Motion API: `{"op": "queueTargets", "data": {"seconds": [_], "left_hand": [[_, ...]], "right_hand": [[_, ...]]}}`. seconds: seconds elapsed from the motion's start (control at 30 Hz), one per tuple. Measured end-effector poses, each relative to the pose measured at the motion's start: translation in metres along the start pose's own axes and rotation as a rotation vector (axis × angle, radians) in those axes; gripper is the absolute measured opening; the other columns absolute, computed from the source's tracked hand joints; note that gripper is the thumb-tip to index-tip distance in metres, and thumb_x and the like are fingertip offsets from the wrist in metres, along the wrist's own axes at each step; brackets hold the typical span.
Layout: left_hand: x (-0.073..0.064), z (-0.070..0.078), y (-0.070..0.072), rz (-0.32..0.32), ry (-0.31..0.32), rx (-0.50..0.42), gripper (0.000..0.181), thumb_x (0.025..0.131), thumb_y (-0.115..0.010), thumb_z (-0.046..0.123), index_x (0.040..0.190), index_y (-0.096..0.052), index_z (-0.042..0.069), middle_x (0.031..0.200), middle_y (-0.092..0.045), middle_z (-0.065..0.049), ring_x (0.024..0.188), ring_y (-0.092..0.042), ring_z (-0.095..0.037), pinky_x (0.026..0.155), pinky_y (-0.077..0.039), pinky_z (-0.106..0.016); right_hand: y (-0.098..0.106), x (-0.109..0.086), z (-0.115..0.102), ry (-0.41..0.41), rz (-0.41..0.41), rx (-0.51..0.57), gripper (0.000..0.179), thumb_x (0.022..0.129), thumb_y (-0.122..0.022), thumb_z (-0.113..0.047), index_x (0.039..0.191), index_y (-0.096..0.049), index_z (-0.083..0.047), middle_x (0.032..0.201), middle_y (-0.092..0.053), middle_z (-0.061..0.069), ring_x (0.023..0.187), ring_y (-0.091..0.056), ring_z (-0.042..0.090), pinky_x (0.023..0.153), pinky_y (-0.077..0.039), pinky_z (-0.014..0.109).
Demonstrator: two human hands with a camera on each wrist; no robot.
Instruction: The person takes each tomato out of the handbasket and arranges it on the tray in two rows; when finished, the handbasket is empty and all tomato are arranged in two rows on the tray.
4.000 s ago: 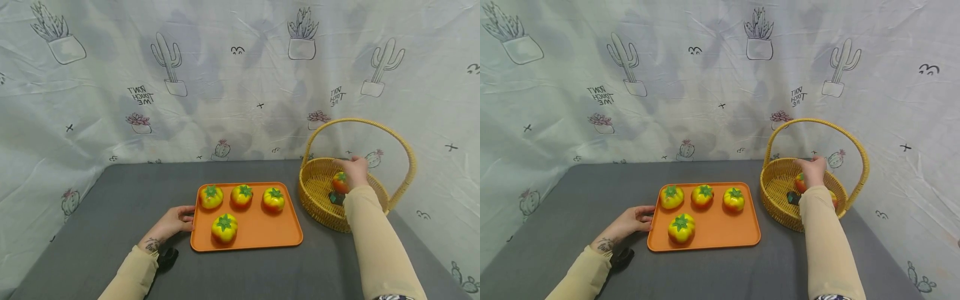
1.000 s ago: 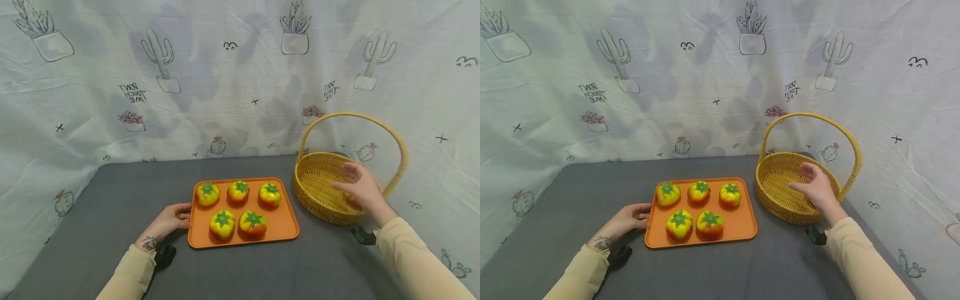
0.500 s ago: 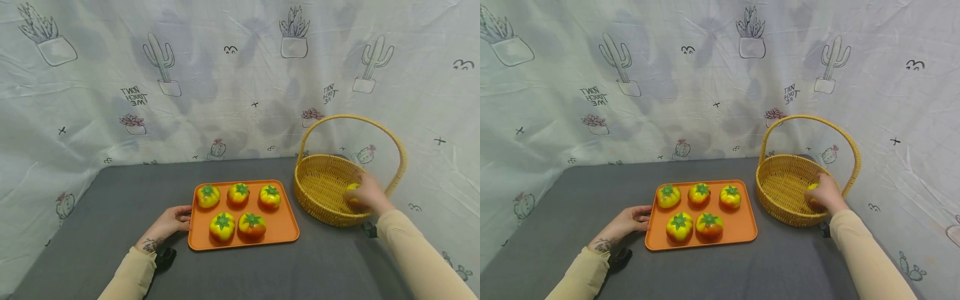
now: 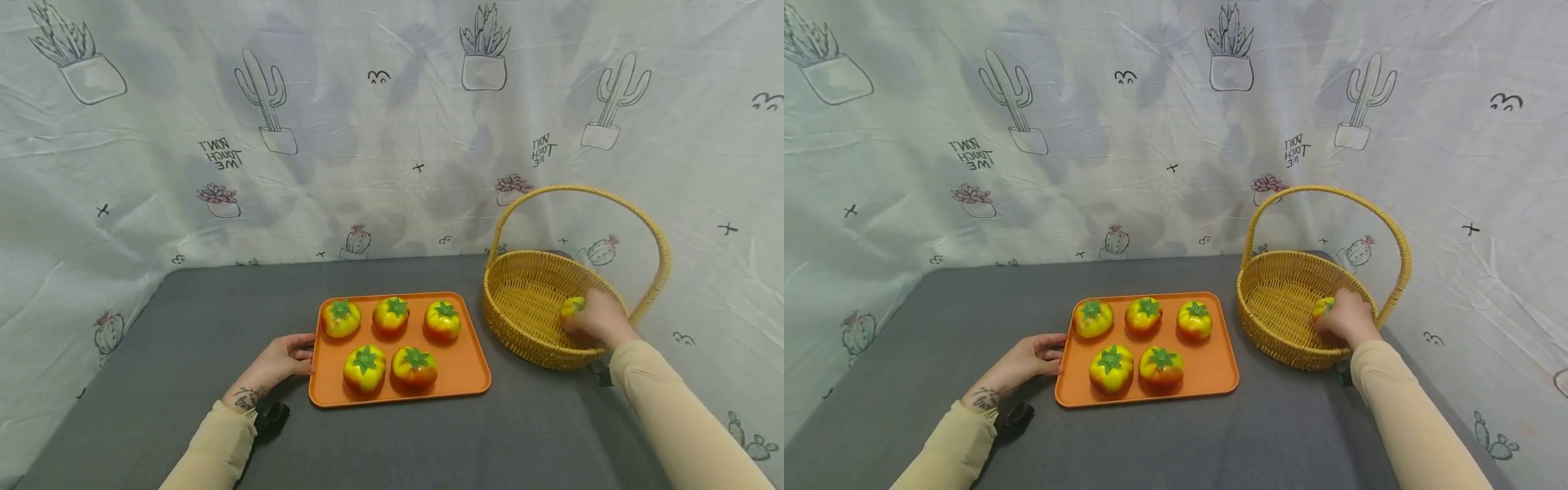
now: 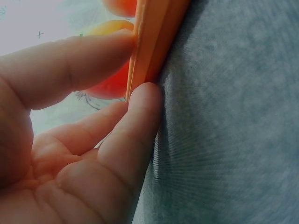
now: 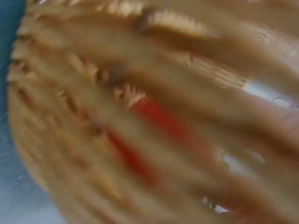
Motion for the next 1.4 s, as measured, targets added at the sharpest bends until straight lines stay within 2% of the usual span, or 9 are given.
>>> {"op": "queueTargets", "data": {"seconds": [0.2,0.27,0.37,0.5,0.57,0.67,0.83,1.07,1.4], "left_hand": [[0.0,-0.001,0.0,0.014,0.014,-0.008,0.069,0.075,-0.068,-0.004,0.136,-0.036,-0.01,0.135,-0.042,-0.029,0.106,-0.056,-0.028,0.077,-0.054,-0.031],[0.001,-0.001,0.0,0.016,0.019,-0.007,0.068,0.075,-0.068,-0.004,0.136,-0.036,-0.01,0.135,-0.042,-0.029,0.107,-0.056,-0.028,0.077,-0.054,-0.032],[0.001,-0.001,0.0,0.014,0.021,0.0,0.069,0.076,-0.068,-0.003,0.136,-0.036,-0.01,0.135,-0.042,-0.029,0.107,-0.056,-0.028,0.078,-0.054,-0.032],[0.001,0.0,0.0,0.009,0.021,-0.001,0.069,0.076,-0.068,-0.003,0.137,-0.036,-0.009,0.134,-0.043,-0.028,0.108,-0.056,-0.029,0.078,-0.054,-0.032],[0.001,0.0,-0.001,0.01,0.022,-0.005,0.068,0.076,-0.068,-0.003,0.136,-0.036,-0.009,0.133,-0.044,-0.028,0.107,-0.056,-0.029,0.078,-0.054,-0.032],[0.001,0.0,-0.001,0.013,0.027,-0.001,0.068,0.076,-0.069,-0.002,0.136,-0.037,-0.008,0.132,-0.046,-0.028,0.107,-0.057,-0.028,0.078,-0.054,-0.032],[0.002,-0.001,-0.001,0.03,0.029,0.007,0.068,0.075,-0.07,-0.002,0.135,-0.039,-0.008,0.131,-0.047,-0.027,0.106,-0.058,-0.028,0.078,-0.054,-0.032],[0.003,-0.002,-0.001,0.03,0.022,0.013,0.067,0.075,-0.069,-0.003,0.134,-0.039,-0.01,0.13,-0.048,-0.028,0.105,-0.059,-0.028,0.078,-0.054,-0.031],[0.003,-0.001,0.0,0.037,0.043,-0.004,0.067,0.075,-0.069,-0.003,0.135,-0.039,-0.009,0.13,-0.048,-0.026,0.101,-0.059,-0.023,0.076,-0.054,-0.03]], "right_hand": [[0.009,-0.006,-0.025,0.088,0.078,0.168,0.092,0.078,-0.071,-0.029,0.141,-0.018,0.012,0.124,-0.039,0.032,0.099,-0.046,0.036,0.066,-0.044,0.027],[0.011,-0.013,-0.04,0.128,0.116,0.253,0.09,0.081,-0.07,-0.032,0.145,-0.017,0.004,0.13,-0.037,0.028,0.103,-0.045,0.031,0.068,-0.044,0.023],[0.005,-0.025,-0.063,0.246,0.145,0.481,0.08,0.082,-0.071,-0.022,0.144,-0.024,-0.005,0.129,-0.041,0.012,0.102,-0.048,0.017,0.069,-0.047,0.016],[-0.022,-0.039,-0.089,0.45,0.024,0.764,0.066,0.079,-0.069,0.001,0.136,-0.036,-0.007,0.118,-0.047,-0.006,0.094,-0.052,0.003,0.073,-0.05,0.014],[-0.039,-0.046,-0.098,0.525,-0.077,0.806,0.066,0.077,-0.068,0.006,0.135,-0.038,-0.004,0.117,-0.049,-0.009,0.093,-0.054,0.003,0.074,-0.051,0.017],[-0.065,-0.054,-0.108,0.567,-0.219,0.764,0.068,0.077,-0.07,0.002,0.135,-0.036,0.0,0.119,-0.05,-0.007,0.095,-0.055,0.004,0.076,-0.052,0.021],[-0.099,-0.059,-0.112,0.526,-0.37,0.678,0.074,0.075,-0.074,-0.007,0.137,-0.035,0.001,0.123,-0.05,0.01,0.097,-0.055,0.006,0.077,-0.053,0.027],[-0.124,-0.052,-0.105,0.496,-0.404,0.521,0.071,0.073,-0.077,-0.017,0.133,-0.041,-0.005,0.12,-0.055,0.015,0.096,-0.055,0.01,0.08,-0.047,0.024],[-0.133,-0.049,-0.103,0.487,-0.419,0.473,0.072,0.073,-0.077,-0.021,0.133,-0.041,-0.003,0.119,-0.055,0.012,0.098,-0.054,0.012,0.081,-0.046,0.022]]}}
Point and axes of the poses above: each hand's wrist, its own x-axis towards the middle knuckle, its own y-axis out of the back of the hand, z = x × y, the point moved 3 cm from there along x, towards the middle knuckle
